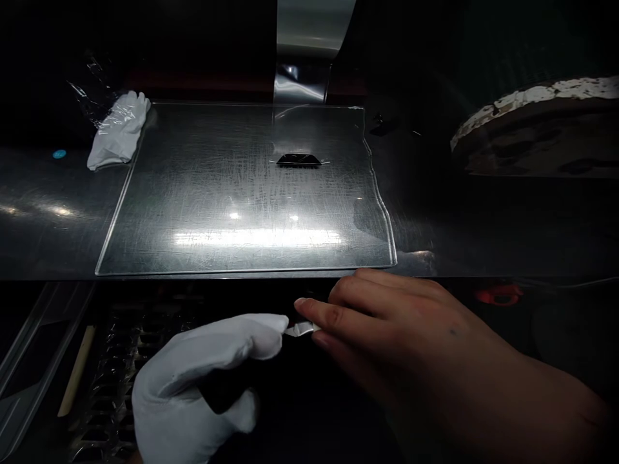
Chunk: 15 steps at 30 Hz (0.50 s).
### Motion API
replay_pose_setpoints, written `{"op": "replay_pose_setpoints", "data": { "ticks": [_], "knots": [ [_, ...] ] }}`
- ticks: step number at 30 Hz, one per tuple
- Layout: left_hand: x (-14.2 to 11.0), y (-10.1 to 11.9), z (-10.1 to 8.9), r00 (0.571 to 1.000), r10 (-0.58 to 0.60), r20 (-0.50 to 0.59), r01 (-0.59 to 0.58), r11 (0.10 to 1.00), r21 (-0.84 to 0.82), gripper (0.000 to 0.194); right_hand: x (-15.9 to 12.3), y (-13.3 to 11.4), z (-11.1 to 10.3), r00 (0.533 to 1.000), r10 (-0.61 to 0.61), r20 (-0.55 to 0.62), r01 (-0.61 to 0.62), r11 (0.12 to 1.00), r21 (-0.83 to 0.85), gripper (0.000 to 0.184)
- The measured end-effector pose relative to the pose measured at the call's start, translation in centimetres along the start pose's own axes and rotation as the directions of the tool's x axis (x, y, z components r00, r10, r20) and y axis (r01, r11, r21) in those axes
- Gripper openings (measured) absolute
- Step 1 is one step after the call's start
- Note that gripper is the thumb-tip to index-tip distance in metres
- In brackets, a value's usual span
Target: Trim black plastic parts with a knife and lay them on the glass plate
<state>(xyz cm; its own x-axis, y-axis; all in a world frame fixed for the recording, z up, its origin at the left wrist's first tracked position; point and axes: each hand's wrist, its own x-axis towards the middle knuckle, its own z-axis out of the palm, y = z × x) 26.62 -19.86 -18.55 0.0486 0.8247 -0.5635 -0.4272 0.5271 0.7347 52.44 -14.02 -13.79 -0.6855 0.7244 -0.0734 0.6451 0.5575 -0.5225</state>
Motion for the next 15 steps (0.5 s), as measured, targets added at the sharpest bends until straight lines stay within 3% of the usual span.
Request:
{"op": "replay_pose_setpoints", "data": {
  "ticks": [3, 5, 10, 15],
  "knots": [
    [-0.3, -0.8, 1.5, 0.982, 0.164, -0.092, -0.167, 0.986, -0.019, 0.033, 0.0, 0.2, 0.2, 0.995, -0.037, -0.09, 0.042, 0.998, 0.054, 0.026],
    [-0.1, -1.1, 2.6, 0.979, 0.17, -0.109, -0.184, 0.973, -0.136, 0.031, -0.1, 0.5, 0.3, 0.983, -0.052, -0.179, 0.075, 0.989, 0.125, 0.027],
    [0.6, -1.1, 3.9, 0.998, -0.011, 0.055, 0.029, 0.945, -0.326, 0.032, 0.2, 1.1, 0.1, 0.964, -0.056, -0.261, 0.102, 0.981, 0.168, 0.03],
    [0.2, -1.6, 3.2, 0.964, -0.068, 0.257, 0.162, 0.918, -0.363, 0.03, 0.8, 0.9, -0.6, 0.97, -0.056, -0.238, 0.086, 0.989, 0.12, 0.025]
  ]
}}
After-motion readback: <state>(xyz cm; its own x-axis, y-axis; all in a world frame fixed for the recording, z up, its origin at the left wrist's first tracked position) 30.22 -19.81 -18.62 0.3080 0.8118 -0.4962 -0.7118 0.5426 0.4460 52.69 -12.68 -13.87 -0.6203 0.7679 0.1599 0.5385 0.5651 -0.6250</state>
